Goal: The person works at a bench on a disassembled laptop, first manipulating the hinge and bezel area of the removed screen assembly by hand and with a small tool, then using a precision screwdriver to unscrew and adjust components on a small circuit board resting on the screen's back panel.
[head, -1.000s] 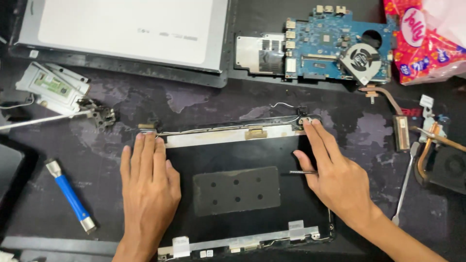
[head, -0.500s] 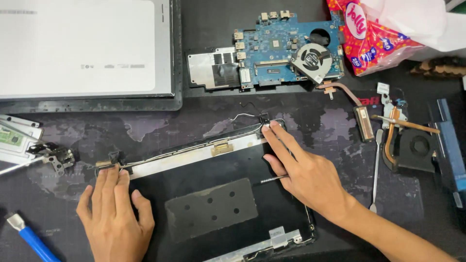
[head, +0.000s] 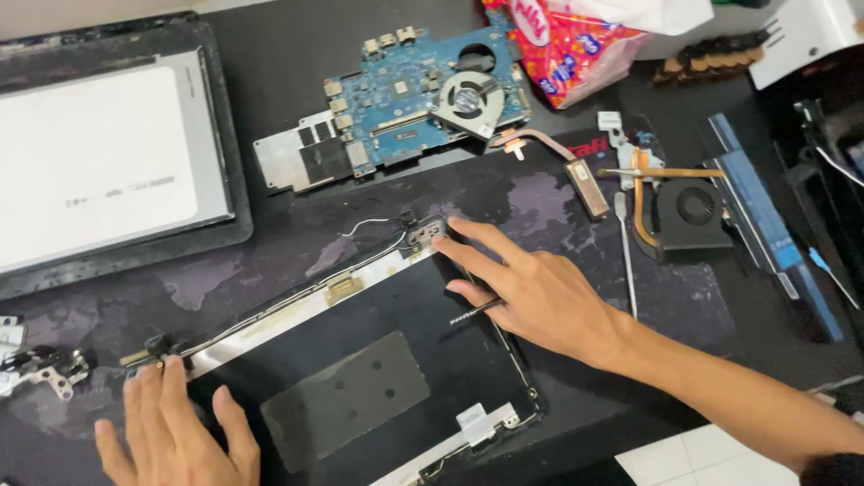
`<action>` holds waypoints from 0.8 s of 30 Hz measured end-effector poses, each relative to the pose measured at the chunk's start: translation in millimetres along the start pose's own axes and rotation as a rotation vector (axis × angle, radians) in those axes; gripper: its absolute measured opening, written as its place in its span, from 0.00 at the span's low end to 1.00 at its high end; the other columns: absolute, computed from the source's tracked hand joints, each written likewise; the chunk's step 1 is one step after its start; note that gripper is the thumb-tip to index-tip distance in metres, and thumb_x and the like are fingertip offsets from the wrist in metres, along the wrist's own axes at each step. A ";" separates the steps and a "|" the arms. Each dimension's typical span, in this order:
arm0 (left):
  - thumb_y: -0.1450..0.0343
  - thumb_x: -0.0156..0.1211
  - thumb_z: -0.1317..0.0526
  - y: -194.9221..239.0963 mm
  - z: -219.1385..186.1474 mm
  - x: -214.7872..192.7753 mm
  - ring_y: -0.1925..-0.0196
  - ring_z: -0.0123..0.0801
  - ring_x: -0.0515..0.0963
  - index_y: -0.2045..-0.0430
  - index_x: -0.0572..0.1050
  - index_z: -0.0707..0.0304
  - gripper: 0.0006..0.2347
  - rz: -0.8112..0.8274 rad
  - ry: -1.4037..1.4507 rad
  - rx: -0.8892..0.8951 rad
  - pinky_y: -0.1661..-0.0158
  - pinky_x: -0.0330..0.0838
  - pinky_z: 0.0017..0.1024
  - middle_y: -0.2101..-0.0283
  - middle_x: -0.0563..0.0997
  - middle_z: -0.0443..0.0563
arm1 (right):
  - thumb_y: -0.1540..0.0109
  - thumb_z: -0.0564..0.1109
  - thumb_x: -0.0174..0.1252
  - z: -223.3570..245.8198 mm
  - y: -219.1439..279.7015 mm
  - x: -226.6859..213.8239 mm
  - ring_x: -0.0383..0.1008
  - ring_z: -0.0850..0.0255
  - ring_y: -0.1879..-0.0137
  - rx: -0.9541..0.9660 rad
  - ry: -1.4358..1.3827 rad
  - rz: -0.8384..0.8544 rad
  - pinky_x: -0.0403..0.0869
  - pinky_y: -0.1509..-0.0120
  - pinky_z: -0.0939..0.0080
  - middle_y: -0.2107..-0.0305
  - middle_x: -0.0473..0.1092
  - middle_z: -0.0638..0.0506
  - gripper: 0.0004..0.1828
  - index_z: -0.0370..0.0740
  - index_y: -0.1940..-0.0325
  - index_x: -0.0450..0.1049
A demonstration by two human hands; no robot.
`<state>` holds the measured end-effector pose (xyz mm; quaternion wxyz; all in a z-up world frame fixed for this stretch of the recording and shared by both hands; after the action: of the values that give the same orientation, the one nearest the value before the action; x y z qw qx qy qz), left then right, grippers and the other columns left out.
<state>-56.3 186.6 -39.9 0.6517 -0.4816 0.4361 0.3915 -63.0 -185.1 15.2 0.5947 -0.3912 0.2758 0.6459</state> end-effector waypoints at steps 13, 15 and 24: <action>0.32 0.61 0.56 -46.8 -127.7 -52.5 0.33 0.62 0.67 0.49 0.74 0.69 0.20 0.031 0.488 0.482 0.37 0.55 0.58 0.37 0.69 0.73 | 0.41 0.49 0.66 -29.3 27.3 -25.6 0.70 0.47 0.41 -0.082 0.221 -0.265 0.67 0.39 0.48 0.45 0.68 0.44 0.32 0.45 0.33 0.69; 0.32 0.60 0.59 -38.2 -135.6 -41.9 0.34 0.62 0.67 0.44 0.73 0.71 0.22 0.106 0.470 0.673 0.36 0.57 0.55 0.38 0.70 0.72 | 0.41 0.48 0.65 -34.3 30.6 -22.5 0.70 0.49 0.41 -0.028 0.240 -0.192 0.65 0.38 0.49 0.47 0.69 0.46 0.30 0.45 0.34 0.71; 0.26 0.58 0.58 -35.5 -89.2 -45.6 0.31 0.54 0.68 0.47 0.75 0.69 0.16 0.145 0.655 0.563 0.35 0.60 0.50 0.37 0.73 0.66 | 0.41 0.48 0.66 -35.4 30.2 -10.4 0.73 0.54 0.45 -0.038 0.299 -0.132 0.69 0.37 0.52 0.51 0.74 0.53 0.23 0.48 0.41 0.78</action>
<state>-54.6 87.9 -0.5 0.5558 -0.3520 0.7421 0.1285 -86.7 -224.2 1.4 0.5804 -0.5116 0.3227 0.5452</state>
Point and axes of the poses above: each hand's wrist, its own y-axis away from the middle knuckle, its own x-axis out of the palm, z = x × y, the point moved 2 cm from there along -y, towards the middle knuckle
